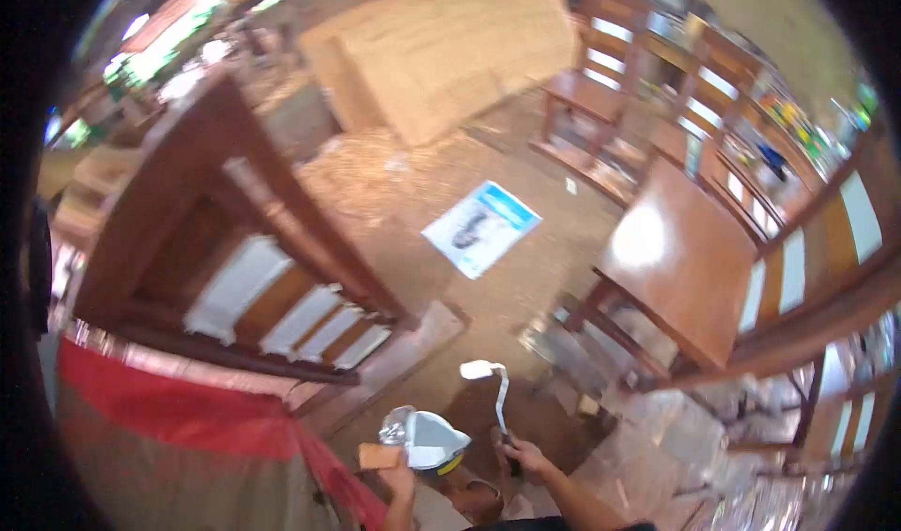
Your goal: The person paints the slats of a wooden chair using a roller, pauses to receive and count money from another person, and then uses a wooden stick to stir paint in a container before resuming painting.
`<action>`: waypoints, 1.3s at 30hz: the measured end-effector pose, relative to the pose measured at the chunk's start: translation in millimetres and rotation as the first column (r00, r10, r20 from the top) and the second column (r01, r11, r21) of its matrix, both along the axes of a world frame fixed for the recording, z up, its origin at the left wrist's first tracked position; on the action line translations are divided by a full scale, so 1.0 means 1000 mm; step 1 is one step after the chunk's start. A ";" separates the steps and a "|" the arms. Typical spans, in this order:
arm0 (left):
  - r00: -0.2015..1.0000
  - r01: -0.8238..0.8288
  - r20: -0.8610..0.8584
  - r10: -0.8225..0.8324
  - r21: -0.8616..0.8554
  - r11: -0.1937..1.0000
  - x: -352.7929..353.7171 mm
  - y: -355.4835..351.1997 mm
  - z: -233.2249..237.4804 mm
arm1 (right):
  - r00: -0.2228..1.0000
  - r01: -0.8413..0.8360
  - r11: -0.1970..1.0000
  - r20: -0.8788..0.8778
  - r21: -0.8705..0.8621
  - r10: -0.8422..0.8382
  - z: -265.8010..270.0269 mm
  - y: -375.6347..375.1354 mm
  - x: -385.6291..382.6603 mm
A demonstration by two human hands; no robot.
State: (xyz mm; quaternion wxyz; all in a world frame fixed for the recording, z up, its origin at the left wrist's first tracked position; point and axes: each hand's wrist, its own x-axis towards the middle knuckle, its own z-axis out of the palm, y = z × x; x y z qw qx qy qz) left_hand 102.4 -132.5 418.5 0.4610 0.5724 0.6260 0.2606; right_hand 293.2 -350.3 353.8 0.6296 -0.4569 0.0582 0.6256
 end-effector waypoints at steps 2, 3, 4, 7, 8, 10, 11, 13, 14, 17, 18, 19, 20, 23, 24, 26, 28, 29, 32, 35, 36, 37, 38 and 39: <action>0.994 0.011 0.104 -0.029 0.165 0.986 -0.020 -0.002 -0.029 | 1.000 0.004 0.995 -0.002 -0.101 -0.004 0.034 -0.024 -0.005; 0.987 0.041 0.149 -0.067 0.173 0.984 -0.015 -0.003 -0.013 | 0.997 0.007 0.982 0.070 -0.190 0.006 0.045 -0.037 -0.007; 0.974 0.088 0.192 -0.122 0.178 0.980 -0.009 -0.003 0.008 | 0.986 0.064 0.973 0.161 -0.221 -0.028 0.067 -0.046 -0.012; 0.984 0.147 0.074 -0.161 0.164 0.975 -0.002 -0.004 0.060 | 0.899 0.139 0.958 0.437 -0.251 -0.016 0.098 -0.075 -0.030; 0.977 0.196 0.051 -0.207 0.160 0.967 -0.001 -0.003 0.073 | 0.814 0.170 0.956 0.581 -0.238 0.000 0.097 -0.090 -0.036; 0.970 0.242 0.006 -0.242 0.066 0.968 0.002 -0.003 0.085 | 0.677 0.235 0.941 0.735 -0.242 0.020 0.103 -0.124 -0.055; 0.966 0.247 -0.089 -0.244 0.027 0.969 0.006 -0.005 0.090 | 0.642 0.271 0.928 0.766 -0.255 0.023 0.113 -0.141 -0.064; 0.958 0.281 -0.003 -0.286 0.198 0.939 0.014 -0.016 0.110 | 0.725 0.332 0.904 0.686 -0.270 -0.062 0.175 -0.156 -0.088; 0.950 0.271 0.074 -0.305 0.295 0.916 0.011 -0.016 0.123 | 0.639 0.330 0.879 0.767 -0.343 0.059 0.174 -0.158 -0.096; 0.913 0.367 0.086 -0.398 0.245 0.897 0.014 -0.033 0.150 | 0.371 0.453 0.784 0.889 -0.425 0.268 0.185 -0.195 -0.136; 0.880 0.400 0.178 -0.441 0.225 0.889 0.014 -0.039 0.165 | 0.266 0.528 0.775 0.935 -0.346 0.237 0.205 -0.188 -0.146; 0.855 0.425 0.217 -0.471 0.226 0.876 0.017 -0.045 0.161 | 0.421 0.500 0.767 0.887 -0.402 0.190 0.242 -0.186 -0.155; 0.827 0.450 0.260 -0.499 0.227 0.864 0.021 -0.052 0.156 | 0.424 0.486 0.768 0.881 -0.418 0.211 0.250 -0.194 -0.165; 0.781 0.550 0.246 -0.574 0.166 0.819 0.035 -0.079 0.165 | 0.497 0.510 0.751 0.856 -0.419 0.140 0.282 -0.214 -0.191; 0.759 0.593 0.233 -0.608 0.137 0.793 0.039 -0.088 0.164 | 0.502 0.542 0.737 0.859 -0.403 0.101 0.291 -0.217 -0.201; 0.738 0.641 0.201 -0.644 0.088 0.762 0.048 -0.104 0.164 | 0.467 0.582 0.692 0.872 -0.427 0.146 0.297 -0.234 -0.213; 0.668 0.693 0.251 -0.701 0.134 0.708 0.057 -0.121 0.155 | 0.451 0.607 0.643 0.869 -0.467 0.205 0.301 -0.245 -0.220; 0.635 0.723 0.256 -0.728 0.135 0.678 0.062 -0.130 0.152 | 0.457 0.622 0.611 0.860 -0.490 0.226 0.307 -0.252 -0.224; 0.558 0.798 0.274 -0.783 0.080 0.597 0.072 -0.170 0.155 | 0.503 0.683 0.518 0.846 -0.516 0.179 0.316 -0.278 -0.238; 0.476 0.855 0.268 -0.838 0.082 0.512 0.082 -0.212 0.146 | 0.507 0.728 0.470 0.854 -0.498 0.118 0.324 -0.311 -0.248; 0.445 0.871 0.262 -0.856 0.096 0.482 0.086 -0.228 0.140 | 0.502 0.740 0.462 0.859 -0.489 0.106 0.327 -0.325 -0.250; 0.402 0.891 0.271 -0.875 0.105 0.442 0.088 -0.245 0.140 | 0.488 0.766 0.445 0.871 -0.463 0.067 0.329 -0.340 -0.254; 0.359 0.908 0.279 -0.890 0.115 0.402 0.091 -0.263 0.141 | 0.471 0.791 0.428 0.882 -0.437 0.028 0.331 -0.356 -0.257; 0.318 0.923 0.287 -0.904 0.126 0.365 0.094 -0.284 0.140 | 0.452 0.814 0.412 0.892 -0.409 -0.008 0.330 -0.375 -0.261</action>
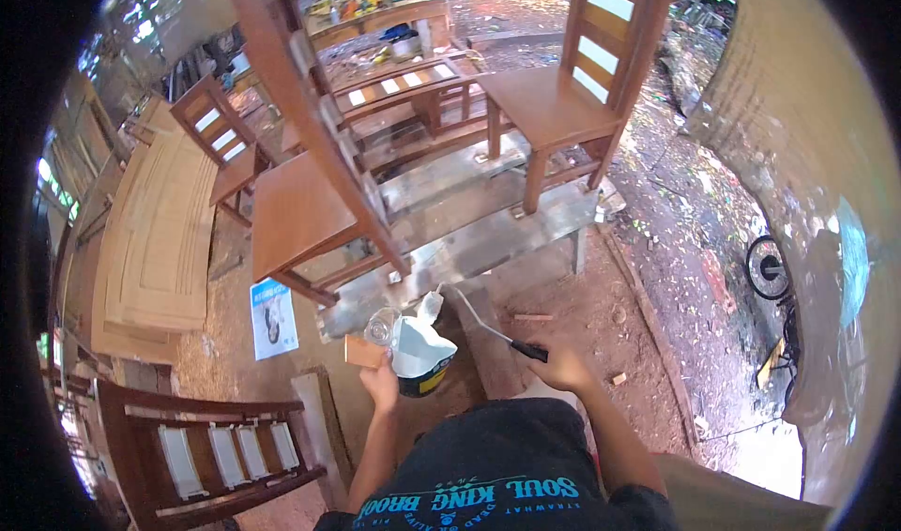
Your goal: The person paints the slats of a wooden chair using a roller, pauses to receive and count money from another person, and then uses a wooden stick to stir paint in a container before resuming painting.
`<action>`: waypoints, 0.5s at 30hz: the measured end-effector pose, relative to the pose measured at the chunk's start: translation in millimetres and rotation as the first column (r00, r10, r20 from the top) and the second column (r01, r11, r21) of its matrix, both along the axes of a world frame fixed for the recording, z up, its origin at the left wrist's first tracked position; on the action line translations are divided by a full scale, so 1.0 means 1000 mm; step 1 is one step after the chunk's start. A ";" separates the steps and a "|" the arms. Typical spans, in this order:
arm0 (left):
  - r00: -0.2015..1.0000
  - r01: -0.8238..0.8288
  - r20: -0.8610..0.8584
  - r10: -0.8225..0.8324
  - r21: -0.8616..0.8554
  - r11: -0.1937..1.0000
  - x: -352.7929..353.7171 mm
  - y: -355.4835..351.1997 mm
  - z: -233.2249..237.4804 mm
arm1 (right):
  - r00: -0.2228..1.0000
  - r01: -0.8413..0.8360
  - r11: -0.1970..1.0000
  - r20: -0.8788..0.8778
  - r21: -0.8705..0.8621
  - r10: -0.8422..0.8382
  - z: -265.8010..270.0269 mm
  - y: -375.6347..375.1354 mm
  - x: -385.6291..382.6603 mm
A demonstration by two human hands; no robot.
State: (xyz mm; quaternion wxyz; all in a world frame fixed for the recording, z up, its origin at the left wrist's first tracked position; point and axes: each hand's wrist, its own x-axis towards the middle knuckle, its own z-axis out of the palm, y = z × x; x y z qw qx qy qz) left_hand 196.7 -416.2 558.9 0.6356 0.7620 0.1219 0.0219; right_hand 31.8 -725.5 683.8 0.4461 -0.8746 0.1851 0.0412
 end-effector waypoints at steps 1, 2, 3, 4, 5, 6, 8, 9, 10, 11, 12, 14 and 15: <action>0.999 0.013 0.048 -0.014 0.020 1.000 0.005 -0.021 0.000 | 0.999 0.018 0.999 0.040 -0.037 -0.017 -0.008 -0.023 -0.005; 0.995 0.021 0.093 -0.025 0.042 0.999 0.010 -0.041 0.000 | 0.997 0.034 0.997 0.077 -0.073 -0.028 -0.020 -0.048 -0.012; 0.991 0.022 0.132 -0.031 0.064 0.998 0.012 -0.058 -0.001 | 0.994 0.043 0.993 0.108 -0.108 -0.032 -0.031 -0.071 -0.019; 0.993 0.005 0.117 -0.012 0.052 0.999 0.014 -0.075 -0.002 | 0.995 0.061 0.993 0.089 -0.100 -0.052 -0.028 -0.091 -0.024; 0.995 -0.015 0.099 0.011 0.040 0.999 0.021 -0.092 -0.006 | 0.995 0.075 0.993 0.068 -0.095 -0.069 -0.020 -0.113 -0.026; 0.996 -0.038 0.082 0.036 0.028 0.999 0.028 -0.109 -0.008 | 0.995 0.088 0.992 0.047 -0.090 -0.084 -0.016 -0.140 -0.027; 0.989 -0.016 0.144 0.018 -0.015 1.000 0.044 -0.125 -0.033 | 0.993 0.113 0.987 0.042 -0.110 -0.109 -0.022 -0.191 -0.032; 0.985 -0.083 0.152 0.079 0.024 0.996 0.042 -0.146 -0.014 | 0.991 0.134 0.984 0.032 -0.114 -0.131 -0.026 -0.210 -0.038; 0.977 -0.145 0.166 0.134 0.058 0.988 0.045 -0.169 0.006 | 0.984 0.165 0.981 0.085 -0.098 -0.157 -0.017 -0.224 -0.039; 0.967 -0.139 0.213 0.136 -0.003 0.990 0.054 -0.180 0.002 | 0.983 0.177 0.977 0.069 -0.116 -0.170 -0.013 -0.239 -0.041; 0.955 -0.134 0.259 0.146 -0.065 0.989 0.061 -0.189 -0.003 | 0.982 0.184 0.974 0.055 -0.135 -0.178 -0.009 -0.254 -0.042; 0.969 -0.144 0.193 0.151 -0.050 0.988 0.063 -0.218 0.023 | 0.985 0.172 0.974 0.041 -0.147 -0.168 0.002 -0.277 -0.042; 0.973 -0.160 0.164 0.165 -0.042 0.986 0.067 -0.228 0.033 | 0.981 0.188 0.976 0.063 -0.114 -0.182 0.002 -0.287 -0.041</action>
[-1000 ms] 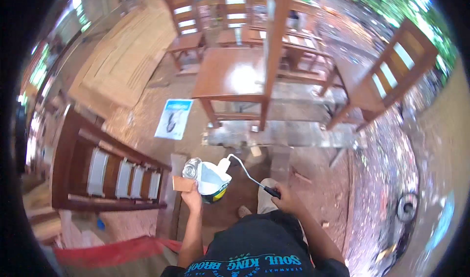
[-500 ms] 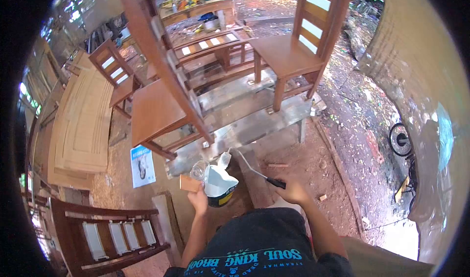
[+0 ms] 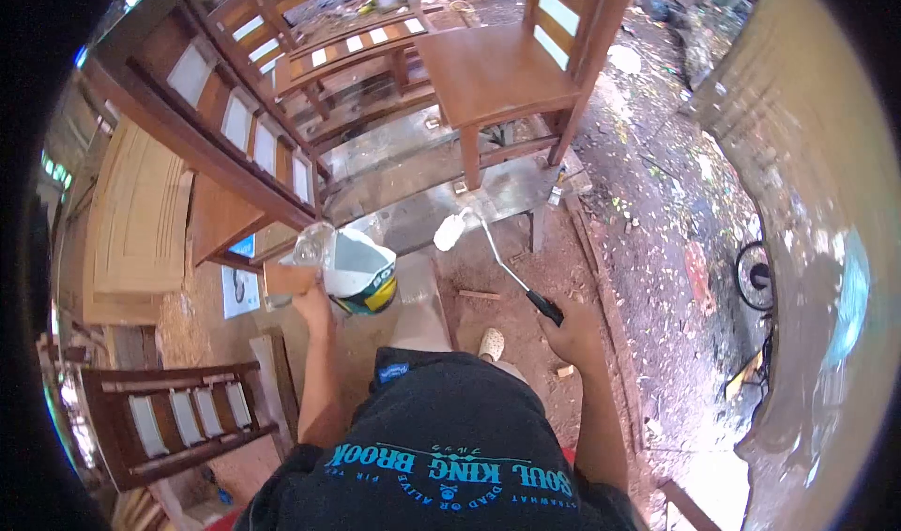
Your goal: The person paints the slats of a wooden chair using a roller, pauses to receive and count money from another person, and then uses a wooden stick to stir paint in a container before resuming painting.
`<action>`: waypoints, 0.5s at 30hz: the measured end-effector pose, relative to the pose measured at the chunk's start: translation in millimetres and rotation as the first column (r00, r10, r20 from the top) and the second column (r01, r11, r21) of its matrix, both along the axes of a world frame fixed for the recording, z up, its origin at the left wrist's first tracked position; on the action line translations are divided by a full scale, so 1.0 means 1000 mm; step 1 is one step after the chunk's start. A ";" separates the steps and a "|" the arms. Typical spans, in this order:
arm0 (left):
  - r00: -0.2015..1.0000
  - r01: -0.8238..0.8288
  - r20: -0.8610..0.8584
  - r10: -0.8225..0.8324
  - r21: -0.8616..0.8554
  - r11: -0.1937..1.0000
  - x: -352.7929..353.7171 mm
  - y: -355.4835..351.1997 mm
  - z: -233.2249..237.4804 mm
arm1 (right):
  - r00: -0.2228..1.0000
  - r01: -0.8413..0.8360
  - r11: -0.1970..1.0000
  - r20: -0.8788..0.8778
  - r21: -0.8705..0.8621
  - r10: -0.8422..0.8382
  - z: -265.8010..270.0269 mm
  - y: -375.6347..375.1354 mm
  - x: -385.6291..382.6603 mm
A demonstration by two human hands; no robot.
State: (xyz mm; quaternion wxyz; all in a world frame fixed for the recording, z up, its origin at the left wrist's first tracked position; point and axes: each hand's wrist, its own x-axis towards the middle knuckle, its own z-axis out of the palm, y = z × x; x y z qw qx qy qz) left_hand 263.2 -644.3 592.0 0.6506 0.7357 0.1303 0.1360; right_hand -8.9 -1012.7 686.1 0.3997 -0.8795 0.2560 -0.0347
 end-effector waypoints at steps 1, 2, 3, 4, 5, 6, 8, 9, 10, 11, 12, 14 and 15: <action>0.999 -0.028 -0.017 0.028 -0.022 0.999 0.006 -0.008 0.000 | 1.000 0.003 1.000 0.031 0.031 -0.004 -0.001 -0.008 0.002; 0.998 -0.062 -0.028 0.061 -0.045 0.997 0.012 -0.013 -0.004 | 0.998 -0.001 0.998 0.066 0.063 -0.003 -0.003 -0.013 0.007; 0.994 -0.101 -0.038 0.099 -0.065 0.993 0.018 -0.017 -0.007 | 0.997 -0.017 0.999 0.072 0.043 0.014 -0.002 -0.018 0.013; 0.992 -0.125 -0.038 0.122 -0.087 0.988 0.024 -0.020 -0.011 | 0.996 -0.038 0.999 0.083 0.023 0.036 0.000 -0.022 0.021; 0.989 -0.147 -0.032 0.144 -0.110 0.983 0.030 -0.025 -0.015 | 0.994 -0.057 0.998 0.099 0.002 0.056 0.000 -0.025 0.031; 0.987 -0.163 -0.028 0.161 -0.135 0.977 0.037 -0.030 -0.018 | 0.992 -0.080 0.997 0.096 0.012 0.078 -0.006 -0.029 0.041; 0.970 -0.240 -0.053 0.236 -0.123 0.963 0.049 -0.042 -0.025 | 0.991 -0.104 0.994 0.083 0.021 0.102 -0.017 -0.039 0.061; 0.962 -0.271 -0.070 0.264 -0.121 0.955 0.054 -0.047 -0.030 | 0.977 -0.150 0.988 0.157 0.025 0.145 -0.017 -0.040 0.073; 0.954 -0.300 -0.083 0.289 -0.170 0.939 0.059 -0.053 -0.036 | 0.970 -0.189 0.982 0.156 0.002 0.187 -0.014 -0.043 0.087; 0.946 -0.325 -0.099 0.310 -0.219 0.920 0.064 -0.059 -0.043 | 0.962 -0.225 0.974 0.152 -0.020 0.225 -0.010 -0.046 0.101; 0.937 -0.348 -0.118 0.328 -0.267 0.899 0.069 -0.063 -0.051 | 0.954 -0.258 0.965 0.144 -0.044 0.262 -0.006 -0.047 0.114; 0.915 -0.400 -0.197 0.353 -0.312 0.862 0.085 -0.072 -0.069 | 0.956 -0.284 0.959 0.084 0.019 0.281 0.003 -0.048 0.147; 0.904 -0.421 -0.226 0.362 -0.330 0.845 0.094 -0.078 -0.080 | 0.955 -0.294 0.955 0.054 0.046 0.291 0.006 -0.050 0.164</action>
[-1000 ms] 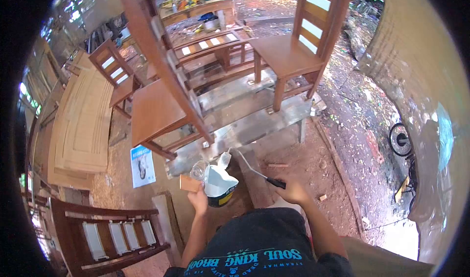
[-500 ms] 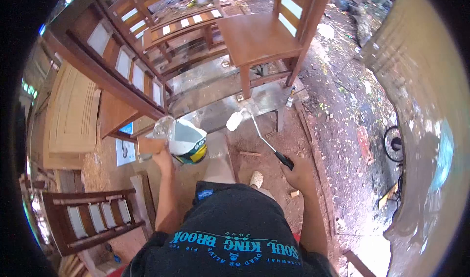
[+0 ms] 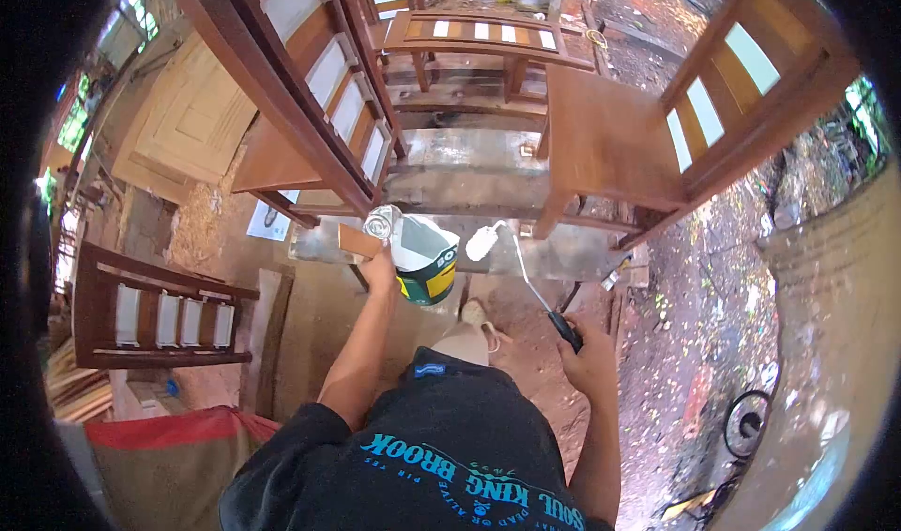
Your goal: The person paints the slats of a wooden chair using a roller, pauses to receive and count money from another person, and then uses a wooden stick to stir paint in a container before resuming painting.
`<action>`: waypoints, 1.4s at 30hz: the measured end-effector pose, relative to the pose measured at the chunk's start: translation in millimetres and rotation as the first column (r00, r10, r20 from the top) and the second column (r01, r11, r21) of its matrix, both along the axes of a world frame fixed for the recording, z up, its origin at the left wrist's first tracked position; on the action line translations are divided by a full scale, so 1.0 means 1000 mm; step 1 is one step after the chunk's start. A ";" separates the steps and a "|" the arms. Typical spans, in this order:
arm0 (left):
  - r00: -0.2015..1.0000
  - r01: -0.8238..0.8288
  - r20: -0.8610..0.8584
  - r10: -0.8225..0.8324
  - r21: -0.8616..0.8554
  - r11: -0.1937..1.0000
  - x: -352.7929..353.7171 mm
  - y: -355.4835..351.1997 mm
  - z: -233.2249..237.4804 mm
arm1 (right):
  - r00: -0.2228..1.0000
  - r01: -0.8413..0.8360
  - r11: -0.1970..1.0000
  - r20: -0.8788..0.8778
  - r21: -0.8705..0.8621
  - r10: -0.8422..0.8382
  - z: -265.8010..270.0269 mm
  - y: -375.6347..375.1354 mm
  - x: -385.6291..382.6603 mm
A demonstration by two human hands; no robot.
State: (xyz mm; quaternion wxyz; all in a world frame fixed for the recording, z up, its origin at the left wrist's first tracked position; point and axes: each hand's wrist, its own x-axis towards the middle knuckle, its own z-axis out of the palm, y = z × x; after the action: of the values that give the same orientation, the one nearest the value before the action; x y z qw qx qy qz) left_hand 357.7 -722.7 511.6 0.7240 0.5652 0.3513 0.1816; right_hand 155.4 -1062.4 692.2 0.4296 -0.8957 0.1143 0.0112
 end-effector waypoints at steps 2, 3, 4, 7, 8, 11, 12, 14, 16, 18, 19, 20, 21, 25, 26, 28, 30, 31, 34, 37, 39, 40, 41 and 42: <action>0.999 -0.021 -0.034 0.018 -0.071 0.997 0.020 -0.011 -0.018 | 0.997 -0.031 0.999 -0.070 -0.020 0.029 -0.005 -0.003 0.034; 0.999 -0.023 -0.049 0.018 -0.108 0.994 0.031 -0.015 -0.026 | 0.993 -0.045 0.999 -0.106 -0.029 0.042 -0.011 -0.006 0.053; 0.998 -0.027 -0.061 0.018 -0.147 0.989 0.044 -0.020 -0.034 | 0.994 -0.106 0.990 -0.049 -0.090 0.102 -0.026 -0.012 0.069; 1.000 0.006 -0.021 -0.010 -0.195 0.981 0.081 -0.027 -0.084 | 0.984 -0.168 0.975 -0.081 -0.146 0.158 -0.033 -0.010 0.122; 0.998 -0.016 -0.057 0.006 -0.176 0.984 0.091 -0.032 -0.090 | 0.975 -0.171 0.981 -0.156 -0.093 0.156 -0.019 -0.001 0.142; 0.998 -0.003 -0.060 -0.009 -0.195 0.981 0.119 -0.040 -0.104 | 0.955 -0.259 0.958 -0.182 -0.125 0.235 -0.031 0.003 0.191; 0.996 0.021 -0.084 -0.036 -0.175 0.984 0.124 -0.042 -0.107 | 0.945 -0.295 0.944 -0.192 -0.149 0.265 -0.032 0.007 0.206; 0.999 -0.009 -0.053 -0.001 -0.194 0.981 0.131 -0.045 -0.123 | 0.922 -0.366 0.909 -0.211 -0.199 0.325 -0.032 0.015 0.238; 0.999 -0.035 -0.032 0.030 -0.176 0.984 0.135 -0.048 -0.124 | 0.894 -0.438 0.874 -0.204 -0.209 0.399 -0.040 0.017 0.269; 0.997 -0.041 -0.067 0.031 -0.142 0.989 0.132 -0.049 -0.124 | 0.873 -0.486 0.845 -0.170 -0.224 0.458 -0.049 0.020 0.297; 0.995 -0.045 -0.089 0.034 -0.124 0.991 0.127 -0.048 -0.131 | 0.867 -0.499 0.835 -0.139 -0.233 0.479 -0.054 0.022 0.308; 0.990 -0.053 -0.136 0.040 -0.096 0.994 0.123 -0.044 -0.143 | 0.857 -0.513 0.823 -0.106 -0.242 0.504 -0.059 0.023 0.320; 0.982 -0.064 -0.183 0.050 -0.069 0.996 0.118 -0.040 -0.153 | 0.841 -0.540 0.816 -0.157 -0.205 0.517 -0.060 0.025 0.331; 0.973 -0.053 -0.217 0.082 0.135 0.989 0.104 -0.035 -0.137 | 0.764 -0.640 0.763 -0.181 -0.094 0.619 -0.087 0.027 0.374; 0.982 -0.001 -0.188 0.035 0.180 0.984 0.094 -0.029 -0.151 | 0.747 -0.662 0.744 -0.173 -0.095 0.642 -0.093 0.029 0.381; 0.989 0.097 -0.132 -0.064 0.259 0.961 0.077 -0.011 -0.178 | 0.709 -0.704 0.704 -0.148 -0.095 0.689 -0.099 0.031 0.393; 0.975 0.038 -0.219 0.016 0.242 0.970 0.070 -0.013 -0.150 | 0.674 -0.730 0.680 -0.236 -0.067 0.700 -0.100 0.033 0.402; 0.964 0.007 -0.259 0.056 0.238 0.971 0.067 -0.015 -0.136 | 0.654 -0.742 0.668 -0.275 -0.054 0.705 -0.102 0.034 0.405; 0.913 -0.006 -0.368 0.175 0.418 0.908 0.057 -0.022 -0.111 | 0.594 -0.792 0.607 -0.312 -0.065 0.742 -0.112 0.039 0.412; 0.892 0.035 -0.421 0.167 0.431 0.902 0.055 -0.031 -0.069 | 0.530 -0.845 0.528 -0.256 -0.084 0.808 -0.122 0.047 0.411; 0.898 0.070 -0.410 0.156 0.484 0.872 0.057 -0.036 -0.055 | 0.495 -0.865 0.497 -0.274 -0.067 0.824 -0.132 0.059 0.410; 0.905 0.100 -0.398 0.152 0.544 0.833 0.057 -0.037 -0.054 | 0.482 -0.867 0.496 -0.320 -0.043 0.815 -0.138 0.067 0.409; 0.910 0.132 -0.389 0.143 0.599 0.790 0.060 -0.040 -0.047 | 0.468 -0.867 0.497 -0.369 -0.019 0.803 -0.145 0.075 0.407; 0.900 0.189 -0.413 0.136 0.652 0.734 0.063 -0.044 -0.040 | 0.464 -0.870 0.492 -0.380 -0.024 0.801 -0.155 0.084 0.404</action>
State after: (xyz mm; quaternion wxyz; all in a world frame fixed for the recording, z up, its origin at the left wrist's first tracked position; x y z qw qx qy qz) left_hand 420.5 -766.5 471.2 0.3730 0.8204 0.4045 0.1557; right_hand 559.7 -977.9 537.5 0.2442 -0.8608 -0.2732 0.3531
